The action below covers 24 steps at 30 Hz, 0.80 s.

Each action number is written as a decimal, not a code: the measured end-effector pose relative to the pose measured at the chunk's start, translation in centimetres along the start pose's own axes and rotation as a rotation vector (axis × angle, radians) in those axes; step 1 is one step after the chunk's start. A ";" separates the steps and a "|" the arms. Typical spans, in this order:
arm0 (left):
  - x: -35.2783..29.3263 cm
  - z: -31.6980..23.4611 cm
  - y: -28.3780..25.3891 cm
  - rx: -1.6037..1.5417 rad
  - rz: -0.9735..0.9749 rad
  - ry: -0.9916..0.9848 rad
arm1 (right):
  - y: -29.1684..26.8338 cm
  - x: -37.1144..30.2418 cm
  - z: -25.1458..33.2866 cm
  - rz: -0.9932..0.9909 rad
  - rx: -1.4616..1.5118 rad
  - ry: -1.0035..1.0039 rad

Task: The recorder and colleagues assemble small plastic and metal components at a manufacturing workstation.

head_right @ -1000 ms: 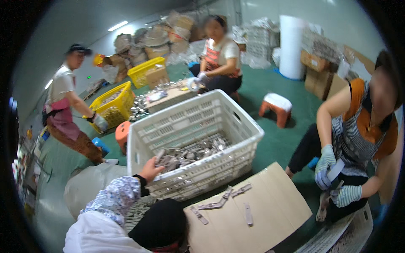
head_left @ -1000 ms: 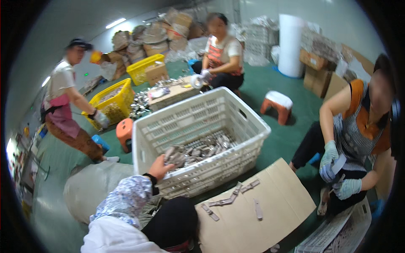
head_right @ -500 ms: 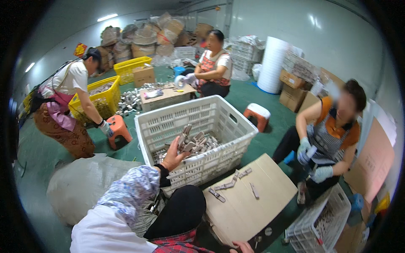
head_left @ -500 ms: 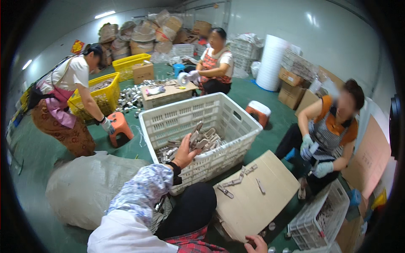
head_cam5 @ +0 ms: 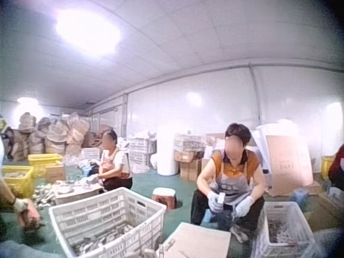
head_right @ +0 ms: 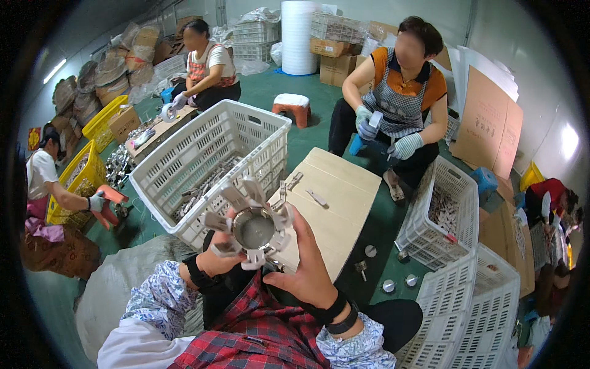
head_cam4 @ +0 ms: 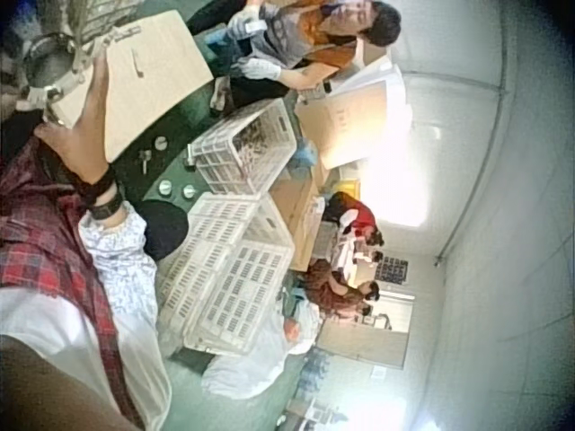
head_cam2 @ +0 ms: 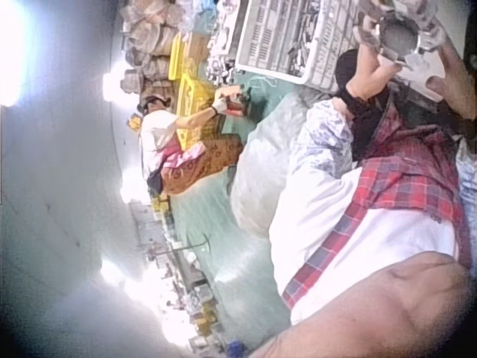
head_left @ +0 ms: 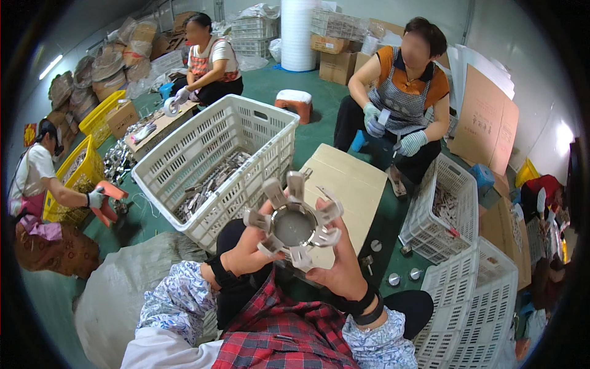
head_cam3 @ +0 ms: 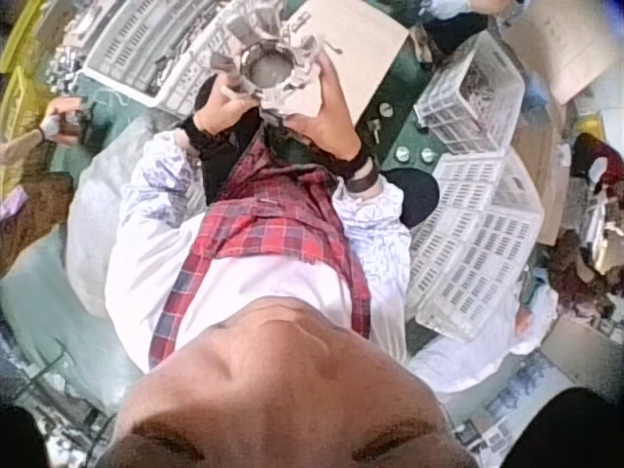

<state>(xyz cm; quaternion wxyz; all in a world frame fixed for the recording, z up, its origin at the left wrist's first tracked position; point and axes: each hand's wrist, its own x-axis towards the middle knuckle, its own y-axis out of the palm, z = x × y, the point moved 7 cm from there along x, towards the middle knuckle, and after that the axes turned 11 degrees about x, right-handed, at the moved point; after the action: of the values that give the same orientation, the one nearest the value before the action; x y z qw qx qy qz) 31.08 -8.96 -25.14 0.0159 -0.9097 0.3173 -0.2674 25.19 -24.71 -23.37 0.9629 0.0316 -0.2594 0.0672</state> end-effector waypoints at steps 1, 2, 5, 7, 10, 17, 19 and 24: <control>0.2 -0.3 1.1 0.038 0.047 0.008 | 0.0 0.1 0.2 0.022 0.084 -0.036; 0.2 -0.5 1.9 0.078 0.091 0.019 | -0.1 -0.1 0.3 0.042 0.093 0.019; -3.6 3.8 0.4 -0.077 0.104 -0.298 | 1.0 -0.2 1.1 0.141 0.329 0.025; -2.2 0.5 2.7 -0.160 0.354 -0.339 | 0.1 -1.2 0.6 0.079 0.541 0.134; -2.6 -0.4 4.9 -0.211 0.518 -0.264 | 0.1 -2.4 1.9 0.041 0.628 0.220; -1.5 -2.6 7.1 -0.224 0.487 -0.159 | -2.3 -4.3 1.2 -0.392 0.157 -0.192; -1.1 -2.3 7.4 -0.021 0.430 -0.056 | -2.7 -4.0 0.9 -0.408 0.121 -0.171; 0.5 -2.4 5.6 -0.518 0.101 -0.462 | -1.5 -0.1 1.6 -0.356 0.186 -0.211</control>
<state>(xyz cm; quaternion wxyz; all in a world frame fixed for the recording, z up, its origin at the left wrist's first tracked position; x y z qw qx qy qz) 27.02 -13.44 -23.96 -0.1308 -0.9033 0.4071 0.0359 24.57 -26.36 -22.05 0.9201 0.1725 -0.3415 -0.0838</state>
